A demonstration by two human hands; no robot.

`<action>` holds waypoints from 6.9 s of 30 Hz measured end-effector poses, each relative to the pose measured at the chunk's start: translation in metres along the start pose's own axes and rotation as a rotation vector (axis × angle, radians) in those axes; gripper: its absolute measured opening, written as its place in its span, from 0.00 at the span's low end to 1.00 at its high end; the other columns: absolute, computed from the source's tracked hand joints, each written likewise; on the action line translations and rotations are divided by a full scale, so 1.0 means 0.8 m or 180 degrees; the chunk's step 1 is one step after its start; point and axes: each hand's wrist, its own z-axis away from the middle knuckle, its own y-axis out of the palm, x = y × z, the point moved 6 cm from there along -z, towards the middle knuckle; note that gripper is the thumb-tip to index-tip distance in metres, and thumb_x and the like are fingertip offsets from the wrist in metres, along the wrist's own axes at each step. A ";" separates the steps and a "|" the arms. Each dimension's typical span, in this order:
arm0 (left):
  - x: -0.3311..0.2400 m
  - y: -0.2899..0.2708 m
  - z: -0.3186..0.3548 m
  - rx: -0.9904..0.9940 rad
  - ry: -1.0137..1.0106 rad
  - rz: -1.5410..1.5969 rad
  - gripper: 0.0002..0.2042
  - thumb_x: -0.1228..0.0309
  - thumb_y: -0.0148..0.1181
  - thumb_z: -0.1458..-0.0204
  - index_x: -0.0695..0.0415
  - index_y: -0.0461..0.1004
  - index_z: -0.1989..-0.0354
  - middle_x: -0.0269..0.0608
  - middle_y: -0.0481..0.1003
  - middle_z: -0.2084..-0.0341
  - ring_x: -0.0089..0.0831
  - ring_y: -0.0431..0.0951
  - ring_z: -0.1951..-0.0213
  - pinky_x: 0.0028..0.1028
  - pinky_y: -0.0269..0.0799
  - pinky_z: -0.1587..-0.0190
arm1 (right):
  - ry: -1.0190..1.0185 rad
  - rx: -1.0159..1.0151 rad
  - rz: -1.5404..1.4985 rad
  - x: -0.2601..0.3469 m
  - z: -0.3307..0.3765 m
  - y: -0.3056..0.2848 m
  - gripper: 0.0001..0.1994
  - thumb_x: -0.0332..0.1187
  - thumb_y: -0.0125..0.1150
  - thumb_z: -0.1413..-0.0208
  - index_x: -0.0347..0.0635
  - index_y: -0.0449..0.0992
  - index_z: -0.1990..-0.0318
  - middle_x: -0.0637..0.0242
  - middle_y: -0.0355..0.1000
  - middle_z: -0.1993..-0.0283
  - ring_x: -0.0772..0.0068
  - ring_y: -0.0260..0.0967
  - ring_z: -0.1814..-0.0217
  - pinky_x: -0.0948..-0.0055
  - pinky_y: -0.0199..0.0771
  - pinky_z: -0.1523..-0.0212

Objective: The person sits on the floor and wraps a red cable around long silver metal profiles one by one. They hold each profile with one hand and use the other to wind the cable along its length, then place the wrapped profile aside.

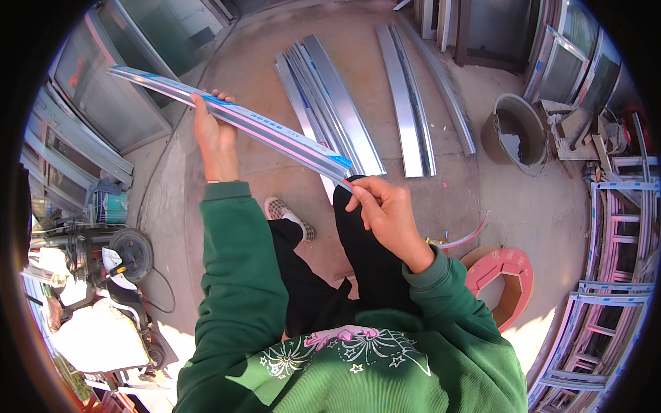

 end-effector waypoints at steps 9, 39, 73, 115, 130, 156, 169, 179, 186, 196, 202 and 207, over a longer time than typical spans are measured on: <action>-0.022 -0.014 -0.013 -0.0083 0.0241 0.0077 0.16 0.59 0.60 0.39 0.57 0.63 0.56 0.41 0.69 0.65 0.34 0.71 0.64 0.33 0.73 0.61 | 0.0414 -0.0229 0.0497 -0.005 0.027 -0.031 0.09 0.25 0.53 0.34 0.29 0.77 0.54 0.66 0.77 0.72 0.85 0.64 0.82 0.82 0.61 0.81; -0.010 0.006 0.002 0.0898 0.0003 -0.0522 0.24 0.52 0.54 0.36 0.63 0.58 0.52 0.43 0.60 0.60 0.34 0.65 0.55 0.34 0.64 0.42 | -0.0729 -0.0821 0.2948 -0.120 0.063 -0.142 0.09 0.30 0.65 0.51 0.35 0.78 0.64 0.52 0.77 0.55 0.50 0.71 0.48 0.56 0.71 0.48; 0.012 0.047 0.075 0.1061 0.0974 -0.3813 0.20 0.64 0.34 0.28 0.74 0.65 0.48 0.48 0.68 0.54 0.34 0.69 0.49 0.27 0.62 0.38 | 0.5120 -0.3771 0.3205 -0.213 0.849 -0.498 0.27 0.53 0.51 0.36 0.34 0.83 0.62 0.51 0.80 0.63 0.47 0.77 0.60 0.55 0.76 0.54; 0.128 0.048 0.083 -0.0884 -0.0235 -0.0895 0.19 0.53 0.42 0.31 0.61 0.63 0.59 0.42 0.69 0.72 0.34 0.71 0.69 0.35 0.73 0.62 | -0.0627 -0.1571 0.1011 0.041 0.122 -0.156 0.14 0.27 0.59 0.38 0.31 0.74 0.47 0.59 0.74 0.48 0.71 0.71 0.46 0.71 0.69 0.43; 0.279 0.058 0.179 -0.0599 -0.1631 -0.0433 0.18 0.54 0.50 0.33 0.60 0.63 0.61 0.39 0.68 0.73 0.31 0.73 0.73 0.33 0.76 0.68 | 0.0306 -0.1585 0.0578 0.047 0.207 -0.149 0.05 0.23 0.54 0.36 0.32 0.74 0.64 0.70 0.69 0.80 0.87 0.59 0.84 0.83 0.55 0.83; 0.380 0.007 0.478 0.0646 -0.3561 -0.1250 0.18 0.59 0.52 0.34 0.66 0.70 0.57 0.47 0.77 0.61 0.39 0.81 0.60 0.39 0.81 0.56 | 0.1168 -0.1171 0.0015 -0.118 0.225 -0.171 0.05 0.24 0.54 0.36 0.31 0.73 0.60 0.63 0.75 0.77 0.80 0.67 0.85 0.79 0.64 0.84; 0.381 0.006 0.478 0.0855 -0.3422 -0.1091 0.18 0.59 0.51 0.34 0.65 0.70 0.56 0.49 0.77 0.60 0.39 0.81 0.57 0.39 0.81 0.52 | 0.1289 -0.1010 -0.0953 -0.148 0.217 -0.167 0.12 0.31 0.48 0.31 0.29 0.72 0.58 0.57 0.78 0.70 0.79 0.68 0.84 0.82 0.63 0.86; 0.388 0.004 0.483 0.0767 -0.3302 -0.0976 0.17 0.59 0.52 0.34 0.64 0.68 0.56 0.49 0.76 0.60 0.41 0.81 0.57 0.42 0.81 0.52 | 0.1389 -0.1288 -0.1179 -0.148 0.243 -0.158 0.13 0.32 0.46 0.30 0.28 0.72 0.59 0.53 0.78 0.70 0.78 0.66 0.85 0.81 0.61 0.86; 0.391 -0.003 0.475 0.0795 -0.3338 -0.1068 0.17 0.59 0.52 0.34 0.65 0.69 0.57 0.50 0.77 0.60 0.41 0.81 0.58 0.41 0.82 0.54 | 0.1591 -0.1148 -0.2122 -0.133 0.273 -0.148 0.13 0.33 0.45 0.30 0.28 0.71 0.55 0.53 0.78 0.66 0.77 0.66 0.82 0.80 0.61 0.82; 0.390 -0.004 0.477 0.0761 -0.3351 -0.1170 0.16 0.59 0.52 0.34 0.64 0.69 0.57 0.48 0.76 0.61 0.40 0.81 0.58 0.40 0.82 0.54 | 0.1493 -0.1252 -0.2497 -0.153 0.234 -0.143 0.15 0.34 0.45 0.30 0.27 0.73 0.56 0.58 0.75 0.70 0.75 0.64 0.82 0.78 0.61 0.81; 0.391 -0.005 0.480 0.0792 -0.3418 -0.1281 0.18 0.59 0.53 0.34 0.66 0.69 0.56 0.49 0.77 0.61 0.40 0.82 0.58 0.39 0.81 0.54 | 0.1605 -0.1300 -0.2287 -0.152 0.266 -0.144 0.14 0.35 0.45 0.30 0.30 0.72 0.57 0.60 0.73 0.73 0.74 0.65 0.81 0.78 0.64 0.80; 0.390 -0.005 0.478 0.0754 -0.3314 -0.1264 0.18 0.58 0.52 0.34 0.65 0.69 0.55 0.49 0.77 0.62 0.40 0.82 0.58 0.39 0.81 0.55 | 0.1374 -0.1112 -0.2649 -0.168 0.229 -0.143 0.16 0.36 0.46 0.29 0.28 0.73 0.54 0.61 0.74 0.70 0.75 0.65 0.79 0.76 0.63 0.77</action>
